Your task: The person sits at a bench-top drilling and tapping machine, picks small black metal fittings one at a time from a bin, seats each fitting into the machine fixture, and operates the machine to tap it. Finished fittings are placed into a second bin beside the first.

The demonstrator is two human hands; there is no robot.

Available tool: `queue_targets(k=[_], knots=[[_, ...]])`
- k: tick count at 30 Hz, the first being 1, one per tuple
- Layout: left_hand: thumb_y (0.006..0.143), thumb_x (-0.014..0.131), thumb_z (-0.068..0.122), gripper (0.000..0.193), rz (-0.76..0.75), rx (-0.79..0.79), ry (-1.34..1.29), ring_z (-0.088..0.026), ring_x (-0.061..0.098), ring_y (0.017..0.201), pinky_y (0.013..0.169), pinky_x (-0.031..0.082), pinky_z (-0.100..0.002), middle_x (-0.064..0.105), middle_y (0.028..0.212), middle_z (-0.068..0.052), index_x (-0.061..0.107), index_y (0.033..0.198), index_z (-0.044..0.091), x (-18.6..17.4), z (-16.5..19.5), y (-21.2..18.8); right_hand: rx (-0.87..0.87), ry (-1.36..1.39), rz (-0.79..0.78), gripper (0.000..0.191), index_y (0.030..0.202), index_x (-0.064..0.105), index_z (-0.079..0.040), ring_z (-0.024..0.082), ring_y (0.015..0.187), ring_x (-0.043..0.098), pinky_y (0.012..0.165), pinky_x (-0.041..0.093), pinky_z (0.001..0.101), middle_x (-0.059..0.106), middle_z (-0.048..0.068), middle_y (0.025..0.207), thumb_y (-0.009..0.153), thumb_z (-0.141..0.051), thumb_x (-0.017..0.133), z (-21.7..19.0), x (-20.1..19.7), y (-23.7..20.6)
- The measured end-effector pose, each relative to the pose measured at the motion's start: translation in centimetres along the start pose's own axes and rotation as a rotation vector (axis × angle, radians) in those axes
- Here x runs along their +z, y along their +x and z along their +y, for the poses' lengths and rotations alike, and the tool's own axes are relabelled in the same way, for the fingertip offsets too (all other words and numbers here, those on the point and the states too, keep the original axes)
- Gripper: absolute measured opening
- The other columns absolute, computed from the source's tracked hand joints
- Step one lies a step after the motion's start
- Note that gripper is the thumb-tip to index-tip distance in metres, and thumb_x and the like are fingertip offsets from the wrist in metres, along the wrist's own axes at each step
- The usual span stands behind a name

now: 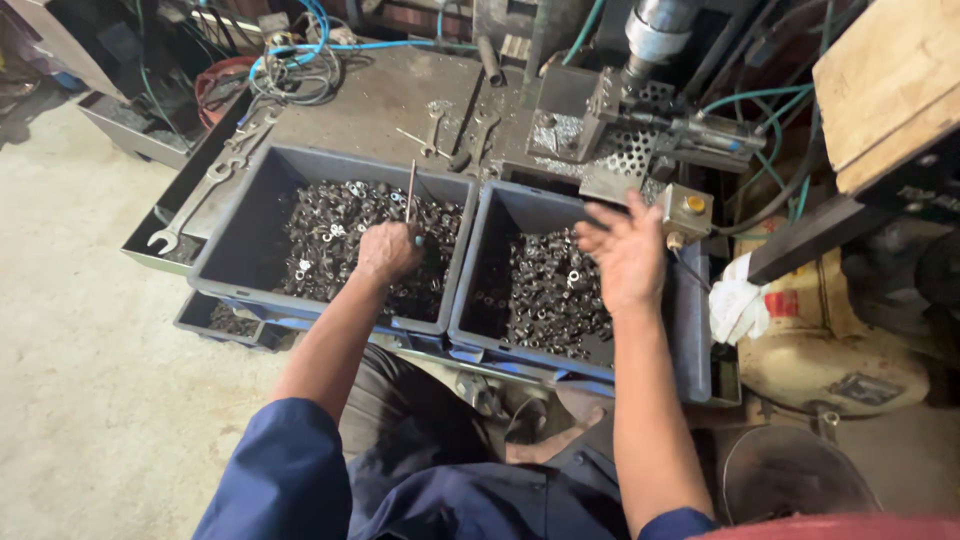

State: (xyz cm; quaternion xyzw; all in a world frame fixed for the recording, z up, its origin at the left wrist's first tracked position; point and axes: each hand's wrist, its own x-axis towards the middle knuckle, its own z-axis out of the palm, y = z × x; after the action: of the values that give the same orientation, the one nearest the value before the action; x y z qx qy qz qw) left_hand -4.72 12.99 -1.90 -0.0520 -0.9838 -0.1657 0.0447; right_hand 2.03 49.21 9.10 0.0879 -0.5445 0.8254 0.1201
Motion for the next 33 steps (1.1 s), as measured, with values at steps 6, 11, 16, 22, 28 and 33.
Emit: queue_targets(k=[6,11,16,22,28,33], knots=[[0.080,0.069,0.035,0.030,0.071,0.002,-0.023,-0.040,0.073,0.083,0.075,0.058,-0.051,0.075,0.089,-0.020,0.075,0.103,0.016,-1.2,0.1,0.1,-0.424,-0.884,0.000,0.028,0.118,0.074,0.000,0.014,0.079,0.067,0.074,0.054,0.0277,0.076,0.010,0.091,0.099,-0.020,0.072,-1.5,0.2,-6.9],[0.081,0.073,0.033,0.027,0.215,0.018,-0.268,-0.038,0.073,0.080,0.075,0.058,-0.048,0.075,0.089,-0.018,0.076,0.099,0.014,-3.8,2.0,-1.2,-0.158,-0.888,0.026,0.032,0.118,0.074,-0.003,0.009,0.080,0.070,0.073,0.056,0.0251,0.079,0.007,0.095,0.092,-0.021,0.075,1.9,-1.3,-10.8],[0.086,0.073,0.024,0.021,0.124,-0.090,-0.846,-0.019,0.073,0.076,0.070,0.060,-0.035,0.079,0.085,-0.011,0.078,0.103,0.012,-4.5,8.0,-4.3,-0.016,-0.804,0.062,0.033,0.121,0.072,-0.002,0.010,0.085,0.070,0.076,0.057,0.0257,0.079,0.008,0.098,0.092,-0.016,0.074,4.9,-3.4,-11.5],[0.085,0.074,0.018,0.018,-0.116,0.261,-1.096,-0.009,0.069,0.078,0.072,0.056,-0.028,0.077,0.086,-0.005,0.076,0.097,0.005,-1.4,17.8,-7.0,-0.029,-0.660,-0.015,0.055,0.141,0.056,-0.001,0.011,0.098,0.069,0.086,0.056,0.0254,0.072,0.011,0.121,0.088,-0.009,0.073,5.7,-4.6,-11.4],[0.083,0.071,0.017,0.019,-0.273,0.287,-1.190,-0.009,0.064,0.069,0.062,0.053,-0.028,0.072,0.079,-0.004,0.074,0.096,0.003,0.8,20.6,-7.8,0.000,-0.597,-0.068,0.048,0.137,0.061,0.001,0.010,0.092,0.066,0.082,0.055,0.0245,0.072,0.008,0.114,0.091,-0.003,0.073,5.8,-5.5,-11.5],[0.083,0.071,0.020,0.021,-0.353,0.136,-1.135,-0.011,0.060,0.060,0.055,0.050,-0.031,0.068,0.075,-0.006,0.074,0.097,0.004,1.5,20.1,-7.9,0.047,-0.580,-0.058,0.038,0.131,0.064,0.004,0.007,0.095,0.069,0.082,0.056,0.0225,0.074,0.006,0.109,0.094,0.000,0.068,6.5,-5.5,-11.3]])
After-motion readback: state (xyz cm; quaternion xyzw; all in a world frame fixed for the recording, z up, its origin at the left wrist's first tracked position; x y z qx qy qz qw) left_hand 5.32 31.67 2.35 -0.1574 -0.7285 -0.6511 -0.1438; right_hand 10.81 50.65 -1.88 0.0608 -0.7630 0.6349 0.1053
